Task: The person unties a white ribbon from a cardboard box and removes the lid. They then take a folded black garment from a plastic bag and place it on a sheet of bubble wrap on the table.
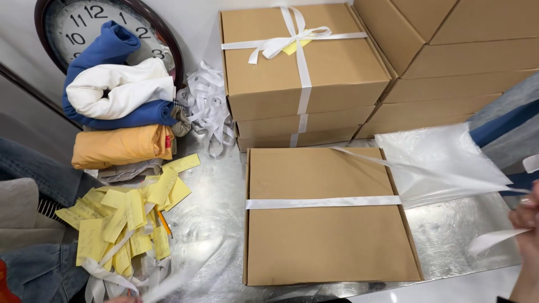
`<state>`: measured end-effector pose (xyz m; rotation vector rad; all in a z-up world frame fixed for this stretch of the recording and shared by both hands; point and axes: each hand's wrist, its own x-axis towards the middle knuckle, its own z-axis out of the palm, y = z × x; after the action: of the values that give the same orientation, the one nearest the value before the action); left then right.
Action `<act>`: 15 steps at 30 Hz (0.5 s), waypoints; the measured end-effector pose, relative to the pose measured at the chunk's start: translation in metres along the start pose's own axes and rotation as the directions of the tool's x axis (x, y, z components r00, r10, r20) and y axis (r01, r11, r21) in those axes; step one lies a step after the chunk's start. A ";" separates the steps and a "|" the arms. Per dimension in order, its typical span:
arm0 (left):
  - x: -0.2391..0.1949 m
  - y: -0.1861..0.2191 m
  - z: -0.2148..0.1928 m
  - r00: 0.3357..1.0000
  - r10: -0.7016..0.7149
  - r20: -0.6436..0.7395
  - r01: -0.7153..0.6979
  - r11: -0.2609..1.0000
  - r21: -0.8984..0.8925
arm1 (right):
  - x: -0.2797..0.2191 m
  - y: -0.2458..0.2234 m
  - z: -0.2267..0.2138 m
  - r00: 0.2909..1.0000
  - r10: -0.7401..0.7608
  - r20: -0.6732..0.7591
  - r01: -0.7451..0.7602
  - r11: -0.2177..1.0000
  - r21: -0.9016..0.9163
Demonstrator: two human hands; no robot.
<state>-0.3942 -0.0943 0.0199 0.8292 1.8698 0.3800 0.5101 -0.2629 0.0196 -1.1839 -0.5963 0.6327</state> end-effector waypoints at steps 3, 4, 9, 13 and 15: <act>-0.006 -0.002 -0.001 0.999 0.019 0.038 -0.026 0.980 0.198 | -0.048 0.000 0.083 0.972 -0.118 -0.205 -0.012 0.841 -0.542; -0.009 -0.003 -0.001 0.997 0.031 0.067 -0.050 0.949 0.312 | -0.068 -0.002 0.117 0.960 -0.201 -0.194 0.026 0.754 -0.657; -0.049 0.055 0.039 0.981 0.091 0.171 -0.178 0.772 0.610 | -0.083 0.051 0.215 0.970 -0.163 0.181 0.226 0.332 -0.916; -0.081 0.117 0.110 0.936 0.218 0.275 -0.350 0.548 0.760 | -0.111 0.081 0.298 0.841 -0.016 0.541 0.530 0.227 -0.817; -0.064 0.129 0.151 0.860 0.389 0.331 -0.501 0.521 0.691 | -0.121 0.097 0.312 0.810 0.079 0.582 0.562 0.184 -0.807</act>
<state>-0.1948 -0.0627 0.0731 1.9003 1.6327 -0.2117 0.1910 -0.1245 -0.0010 -2.0563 -1.8567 0.1637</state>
